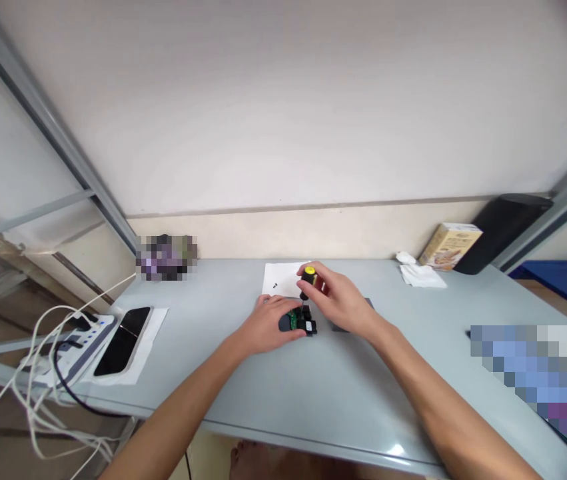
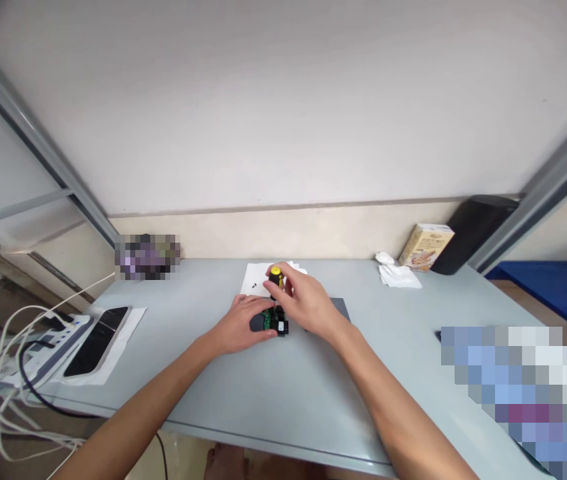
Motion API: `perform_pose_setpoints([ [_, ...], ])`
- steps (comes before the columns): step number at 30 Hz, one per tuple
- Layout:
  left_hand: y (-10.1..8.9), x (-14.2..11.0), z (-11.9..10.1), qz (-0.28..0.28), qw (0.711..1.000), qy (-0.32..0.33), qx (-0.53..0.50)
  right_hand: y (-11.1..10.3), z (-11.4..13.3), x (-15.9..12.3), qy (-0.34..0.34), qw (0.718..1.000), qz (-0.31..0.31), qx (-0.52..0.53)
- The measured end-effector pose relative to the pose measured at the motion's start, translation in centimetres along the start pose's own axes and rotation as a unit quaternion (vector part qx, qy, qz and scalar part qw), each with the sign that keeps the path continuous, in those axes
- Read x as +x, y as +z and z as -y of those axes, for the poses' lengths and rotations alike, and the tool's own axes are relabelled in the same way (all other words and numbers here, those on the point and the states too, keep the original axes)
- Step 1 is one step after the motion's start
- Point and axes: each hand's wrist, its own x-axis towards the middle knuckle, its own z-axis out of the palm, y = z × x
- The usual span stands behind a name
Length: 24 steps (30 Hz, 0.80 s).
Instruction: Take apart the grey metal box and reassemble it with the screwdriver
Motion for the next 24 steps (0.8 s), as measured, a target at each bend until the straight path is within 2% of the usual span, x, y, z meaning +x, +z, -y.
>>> perform_pose_setpoints([
  [2, -0.1, 0.0, -0.1, 0.003, 1.000, -0.007, -0.002, 0.0, 0.5, 0.8, -0.026, 0.999, 0.035, 0.018],
  [4, -0.3, 0.1, -0.3, 0.007, 1.000, -0.012, -0.006, 0.2, 0.7, 1.0, -0.030, 0.997, 0.041, 0.061],
  [10, -0.4, 0.0, -0.4, 0.006, 1.000, -0.010, -0.006, 0.9, 0.2, -0.3, -0.002, 0.985, 0.006, 0.174],
  [14, -0.3, -0.1, -0.2, 0.004, 1.000, -0.002, 0.004, 0.9, -0.2, -0.5, 0.007, 0.977, -0.061, 0.204],
  [17, -0.2, -0.1, 0.0, 0.003, 1.000, 0.002, 0.010, 1.0, -0.4, -0.3, 0.000, 0.972, -0.108, 0.210],
  [24, -0.2, -0.2, 0.1, -0.002, 1.000, 0.009, 0.014, 1.6, -0.4, -0.5, -0.005, 0.976, -0.117, 0.182],
])
